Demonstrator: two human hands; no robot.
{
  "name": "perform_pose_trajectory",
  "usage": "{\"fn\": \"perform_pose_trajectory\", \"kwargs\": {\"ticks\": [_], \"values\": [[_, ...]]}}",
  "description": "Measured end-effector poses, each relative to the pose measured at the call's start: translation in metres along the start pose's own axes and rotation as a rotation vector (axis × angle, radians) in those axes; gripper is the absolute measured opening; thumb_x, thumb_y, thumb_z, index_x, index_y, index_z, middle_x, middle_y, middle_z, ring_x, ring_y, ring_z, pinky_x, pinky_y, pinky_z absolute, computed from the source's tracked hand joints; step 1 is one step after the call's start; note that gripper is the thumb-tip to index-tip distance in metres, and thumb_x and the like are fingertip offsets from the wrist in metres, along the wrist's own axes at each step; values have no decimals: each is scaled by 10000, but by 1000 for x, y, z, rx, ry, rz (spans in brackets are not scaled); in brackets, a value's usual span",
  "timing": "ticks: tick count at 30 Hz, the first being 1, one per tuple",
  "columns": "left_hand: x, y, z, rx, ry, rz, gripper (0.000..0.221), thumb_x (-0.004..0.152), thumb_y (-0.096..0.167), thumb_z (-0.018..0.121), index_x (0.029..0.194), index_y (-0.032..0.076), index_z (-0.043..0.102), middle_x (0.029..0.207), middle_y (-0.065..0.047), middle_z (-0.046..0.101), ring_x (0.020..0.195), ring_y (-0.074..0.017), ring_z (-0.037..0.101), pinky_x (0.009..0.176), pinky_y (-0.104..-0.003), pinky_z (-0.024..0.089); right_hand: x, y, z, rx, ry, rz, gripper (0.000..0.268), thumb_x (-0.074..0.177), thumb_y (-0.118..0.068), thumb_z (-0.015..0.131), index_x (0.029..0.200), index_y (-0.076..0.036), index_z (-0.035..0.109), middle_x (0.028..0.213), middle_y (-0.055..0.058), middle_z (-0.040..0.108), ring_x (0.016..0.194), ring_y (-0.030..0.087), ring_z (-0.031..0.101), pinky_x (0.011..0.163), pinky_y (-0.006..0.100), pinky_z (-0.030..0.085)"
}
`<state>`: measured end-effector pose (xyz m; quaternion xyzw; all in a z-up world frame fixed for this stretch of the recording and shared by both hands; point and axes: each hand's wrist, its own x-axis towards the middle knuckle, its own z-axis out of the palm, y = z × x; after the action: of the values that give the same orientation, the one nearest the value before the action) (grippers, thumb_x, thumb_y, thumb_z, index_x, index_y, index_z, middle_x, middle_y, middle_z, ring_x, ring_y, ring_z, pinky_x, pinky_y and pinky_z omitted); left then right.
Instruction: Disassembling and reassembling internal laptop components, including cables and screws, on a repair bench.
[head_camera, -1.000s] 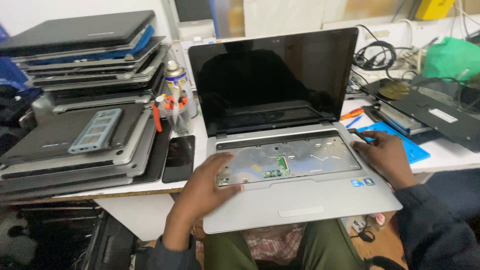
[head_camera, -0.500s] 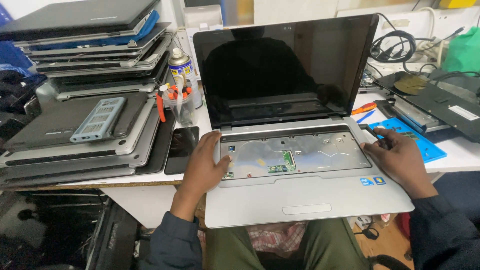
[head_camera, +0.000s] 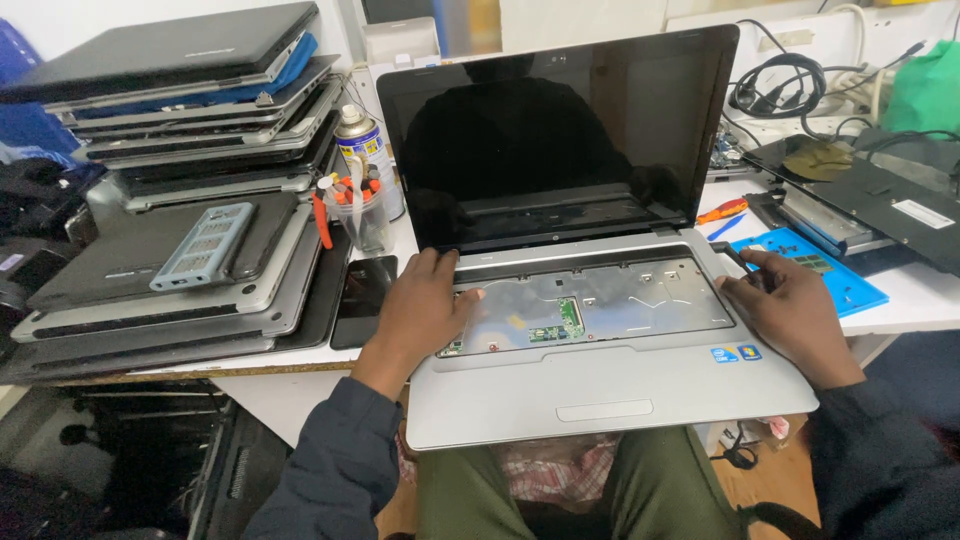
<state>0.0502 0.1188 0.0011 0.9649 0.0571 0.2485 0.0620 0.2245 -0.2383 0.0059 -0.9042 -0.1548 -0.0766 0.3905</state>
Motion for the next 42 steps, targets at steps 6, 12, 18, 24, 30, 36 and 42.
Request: {"fn": "perform_pose_trajectory", "kwargs": {"ticks": [6, 12, 18, 24, 30, 36, 42], "values": [[19, 12, -4, -88, -107, 8, 609, 918, 472, 459, 1301, -2, 455, 1143, -171, 499, 1107, -352, 458, 788, -490, 473, -2, -3, -2, 21, -11, 10, 501, 838, -323, 638, 1269, -69, 612, 899, 165, 631, 788, 287, 547, 681, 398, 359], [25, 15, 7, -8, -26, -5, 655, 894, 561, 430, 1269, 29, 513, 1189, -153, 546, 1144, -325, 494, 747, -479, 499, -1, 12, 3, 192, 71, -3, 416, 836, -250, 687, 1203, -56, 659, 755, 62, 524, 666, 180, 440, 642, 314, 306], [24, 0, 16, -247, 68, 39, 331, 949, 221, 428, 1138, 41, 630, 916, -76, 522, 899, -259, 506, 693, -417, 447, -21, -2, -10, 174, 11, 3, 407, 829, -252, 670, 1210, -111, 646, 1065, 82, 662, 936, 193, 570, 831, 332, 386], [26, -10, 22, -307, 37, 44, 312, 903, 51, 459, 1144, 52, 657, 871, -50, 470, 854, -223, 457, 690, -360, 442, -37, 7, -17, 287, -85, 44, 455, 809, -206, 660, 1255, -129, 618, 1168, 66, 637, 965, 156, 532, 860, 274, 353], [26, -8, 16, -338, 55, 49, 270, 870, -11, 433, 1076, 68, 590, 922, -74, 523, 896, -243, 474, 708, -377, 426, -48, 2, -23, 142, -68, -15, 462, 803, -250, 646, 1248, -130, 612, 1229, 62, 607, 1088, 196, 546, 935, 312, 361], [33, -24, 36, -338, 76, 136, 353, 871, -34, 459, 1119, 92, 675, 815, -33, 394, 805, -220, 411, 646, -337, 395, -48, 6, -21, 68, -99, -25, 452, 789, -291, 647, 1207, -123, 617, 1307, 38, 552, 1178, 203, 513, 1000, 321, 348], [31, -10, 21, -298, 28, 61, 288, 889, 12, 435, 1073, 112, 633, 852, -53, 449, 862, -234, 438, 670, -372, 407, -50, 3, -25, 91, -117, -12, 406, 803, -282, 638, 1186, -143, 629, 1293, 0, 566, 1112, 188, 528, 915, 314, 361]]}}
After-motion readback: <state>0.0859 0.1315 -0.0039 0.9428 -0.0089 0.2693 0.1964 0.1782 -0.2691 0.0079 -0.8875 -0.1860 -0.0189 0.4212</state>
